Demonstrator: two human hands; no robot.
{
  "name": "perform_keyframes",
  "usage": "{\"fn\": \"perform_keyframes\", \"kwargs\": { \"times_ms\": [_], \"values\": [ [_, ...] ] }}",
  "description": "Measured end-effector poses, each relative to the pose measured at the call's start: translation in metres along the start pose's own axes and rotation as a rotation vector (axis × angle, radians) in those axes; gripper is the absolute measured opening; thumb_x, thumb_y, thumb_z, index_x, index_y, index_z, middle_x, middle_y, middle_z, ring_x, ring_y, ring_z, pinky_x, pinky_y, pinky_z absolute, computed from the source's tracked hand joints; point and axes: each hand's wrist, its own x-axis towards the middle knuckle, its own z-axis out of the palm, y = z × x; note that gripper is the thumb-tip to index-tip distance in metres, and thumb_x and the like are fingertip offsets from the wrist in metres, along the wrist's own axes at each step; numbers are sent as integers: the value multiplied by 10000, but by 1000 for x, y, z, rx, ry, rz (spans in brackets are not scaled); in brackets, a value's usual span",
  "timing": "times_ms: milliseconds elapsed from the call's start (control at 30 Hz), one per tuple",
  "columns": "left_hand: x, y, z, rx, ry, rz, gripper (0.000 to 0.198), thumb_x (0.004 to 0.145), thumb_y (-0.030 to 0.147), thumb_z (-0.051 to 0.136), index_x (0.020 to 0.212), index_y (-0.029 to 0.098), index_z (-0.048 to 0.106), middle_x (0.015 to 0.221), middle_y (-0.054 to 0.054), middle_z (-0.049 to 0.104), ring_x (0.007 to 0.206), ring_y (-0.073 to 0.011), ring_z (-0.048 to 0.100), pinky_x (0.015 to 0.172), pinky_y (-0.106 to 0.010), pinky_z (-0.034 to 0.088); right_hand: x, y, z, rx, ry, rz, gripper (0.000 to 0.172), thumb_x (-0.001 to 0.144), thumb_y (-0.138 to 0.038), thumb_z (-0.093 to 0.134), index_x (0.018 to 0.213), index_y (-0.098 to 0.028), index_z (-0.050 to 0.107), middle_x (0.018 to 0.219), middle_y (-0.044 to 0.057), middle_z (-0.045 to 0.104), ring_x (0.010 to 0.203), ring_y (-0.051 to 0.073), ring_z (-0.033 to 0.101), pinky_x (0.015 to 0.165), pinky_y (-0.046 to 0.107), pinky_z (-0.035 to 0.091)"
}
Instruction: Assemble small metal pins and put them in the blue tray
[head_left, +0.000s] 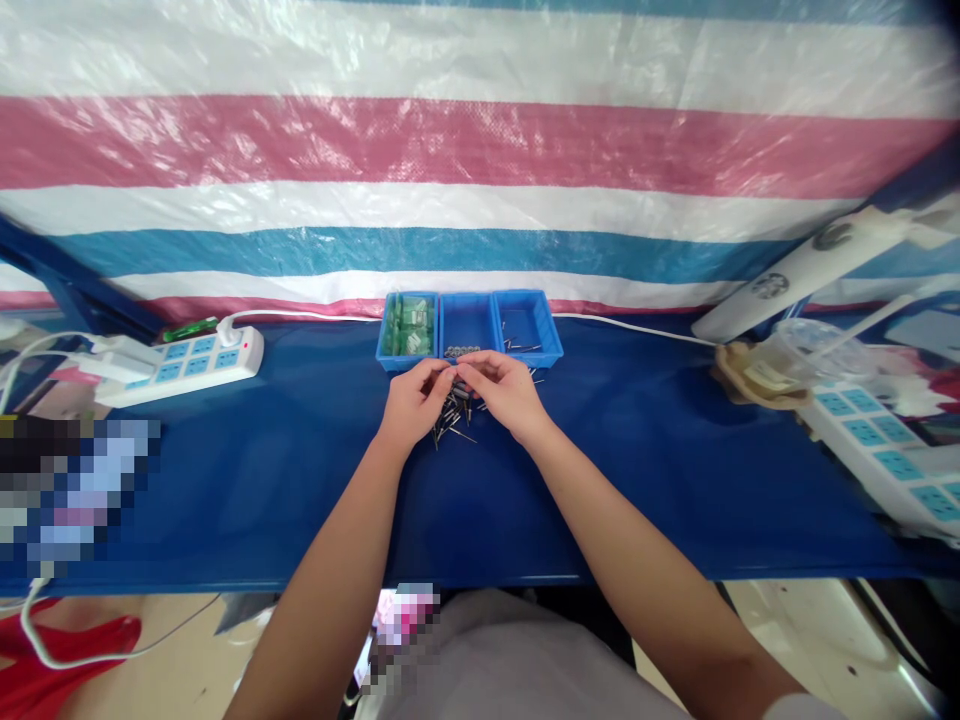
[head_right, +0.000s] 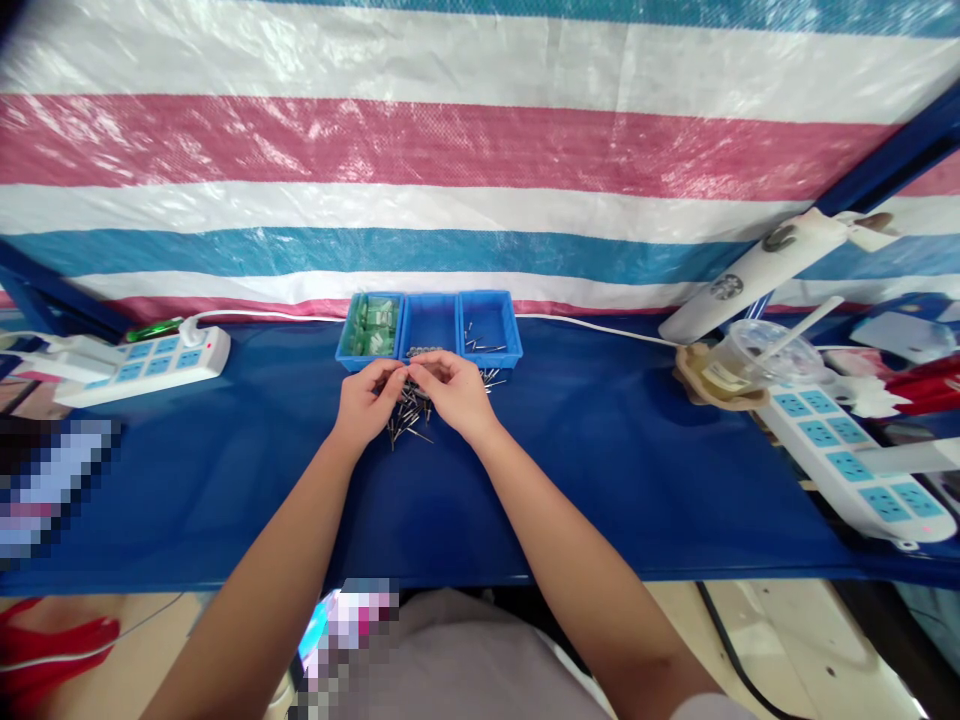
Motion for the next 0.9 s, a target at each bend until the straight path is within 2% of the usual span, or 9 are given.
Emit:
{"fn": "perform_keyframes", "kwargs": {
  "times_ms": [200, 300, 567, 767, 900],
  "values": [
    [1, -1, 2, -31, 40, 92, 247, 955, 360, 653, 1144, 203, 683, 618, 56, 584, 507, -77, 505, 543, -200, 443, 2, 2, -1, 3, 38, -1, 430, 707, -557, 840, 918, -191, 758, 856, 55, 778, 761, 176, 698, 709, 322, 582],
    [1, -2, 2, -10, 35, 99, 216, 965, 345, 639, 1121, 205, 694, 608, 54, 583, 507, -80, 515, 544, -201, 447, 2, 3, -1, -13, 41, -1, 422, 718, -555, 835, 919, -190, 765, 870, 62, 781, 772, 182, 702, 712, 325, 582],
    [0, -2, 0, 3, 13, 8, 232, 982, 391, 612, 1013, 187, 719, 704, 4, 680, 588, -111, 619, 600, -229, 491, 2, 6, -1, -49, 24, -42, 402, 757, -530, 808, 965, -189, 762, 867, 53, 773, 743, 159, 676, 681, 300, 553],
    [1, 1, 1, -4, 38, 59, 257, 958, 356, 653, 1154, 198, 704, 638, 41, 626, 536, -86, 549, 573, -205, 474, 2, 5, 0, -10, 42, -7, 404, 743, -534, 817, 952, -192, 764, 867, 55, 772, 751, 166, 683, 695, 312, 566],
    [2, -2, 2, 6, 28, 92, 239, 972, 342, 628, 1151, 205, 708, 616, 49, 597, 519, -82, 528, 561, -205, 465, 2, 5, -1, -8, 45, -2, 401, 736, -533, 820, 942, -194, 764, 873, 57, 775, 748, 166, 682, 687, 309, 561]
  ]
}}
